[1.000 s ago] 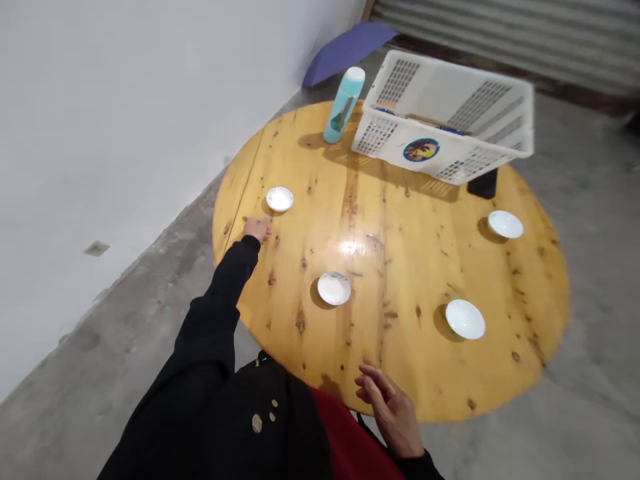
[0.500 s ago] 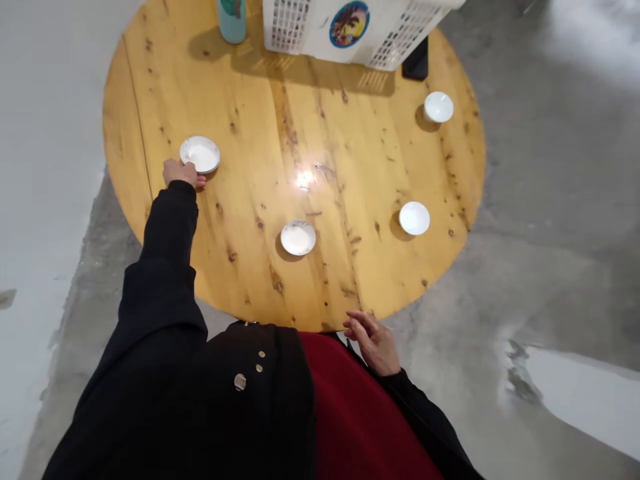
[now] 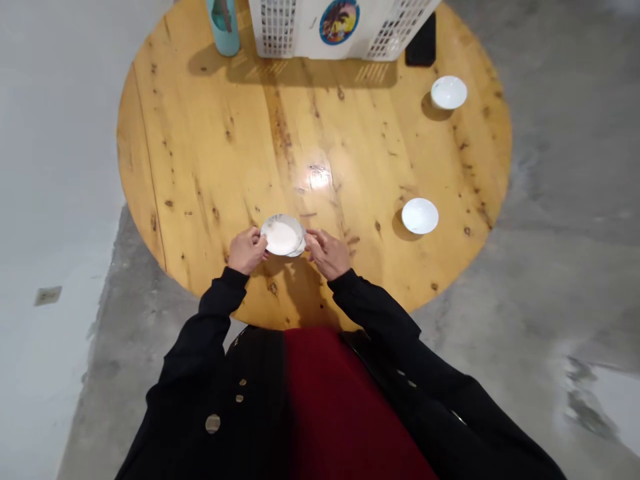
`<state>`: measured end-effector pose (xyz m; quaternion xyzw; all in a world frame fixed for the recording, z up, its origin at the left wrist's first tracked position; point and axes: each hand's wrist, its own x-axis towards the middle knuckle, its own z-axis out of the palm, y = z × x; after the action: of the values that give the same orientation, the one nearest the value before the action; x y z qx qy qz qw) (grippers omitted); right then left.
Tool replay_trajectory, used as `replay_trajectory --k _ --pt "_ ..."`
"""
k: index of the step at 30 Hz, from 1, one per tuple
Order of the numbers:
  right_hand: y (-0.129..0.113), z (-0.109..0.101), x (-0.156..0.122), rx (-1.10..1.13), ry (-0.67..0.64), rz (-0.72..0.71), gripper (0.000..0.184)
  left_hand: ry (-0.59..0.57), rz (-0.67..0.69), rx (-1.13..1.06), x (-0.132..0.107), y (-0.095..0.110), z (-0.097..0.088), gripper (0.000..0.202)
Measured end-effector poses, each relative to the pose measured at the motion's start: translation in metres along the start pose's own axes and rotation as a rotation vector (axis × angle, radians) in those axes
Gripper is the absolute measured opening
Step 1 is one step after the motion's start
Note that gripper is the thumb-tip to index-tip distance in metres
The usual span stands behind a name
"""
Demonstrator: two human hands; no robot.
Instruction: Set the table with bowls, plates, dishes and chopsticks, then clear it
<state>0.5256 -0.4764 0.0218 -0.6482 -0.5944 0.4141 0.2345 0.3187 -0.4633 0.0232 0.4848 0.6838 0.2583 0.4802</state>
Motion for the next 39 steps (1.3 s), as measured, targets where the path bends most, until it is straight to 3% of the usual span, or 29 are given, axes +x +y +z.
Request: replay_trajectory --k 4,9,14,23,32,35,39 --pt "0.001 0.009 0.017 -0.317 0.023 -0.026 0.041 0.029 0.035 0.191 -0.001 -0.001 0.021 0.014" --pt "0.013 0.019 0.024 -0.564 -0.017 0.035 0.043 0.074 0.088 0.537 0.004 0.001 0.031 0.014" --pt "0.017 0.023 0.027 -0.622 -0.06 0.061 0.047 0.008 0.063 0.695 0.011 0.001 0.037 0.031" --pt "0.018 0.023 0.027 -0.668 -0.089 0.089 0.046 -0.055 0.014 0.896 0.017 0.002 0.037 0.035" --pt "0.04 0.029 0.04 -0.303 -0.025 0.114 0.028 -0.15 0.061 0.636 0.037 -0.01 0.031 0.028" --pt "0.038 0.028 0.018 -0.298 0.013 0.135 0.025 -0.181 0.073 0.56 0.021 -0.008 0.032 0.025" --pt "0.053 0.021 -0.036 -0.205 0.054 0.169 0.025 -0.382 0.016 0.406 -0.013 -0.018 0.047 0.025"
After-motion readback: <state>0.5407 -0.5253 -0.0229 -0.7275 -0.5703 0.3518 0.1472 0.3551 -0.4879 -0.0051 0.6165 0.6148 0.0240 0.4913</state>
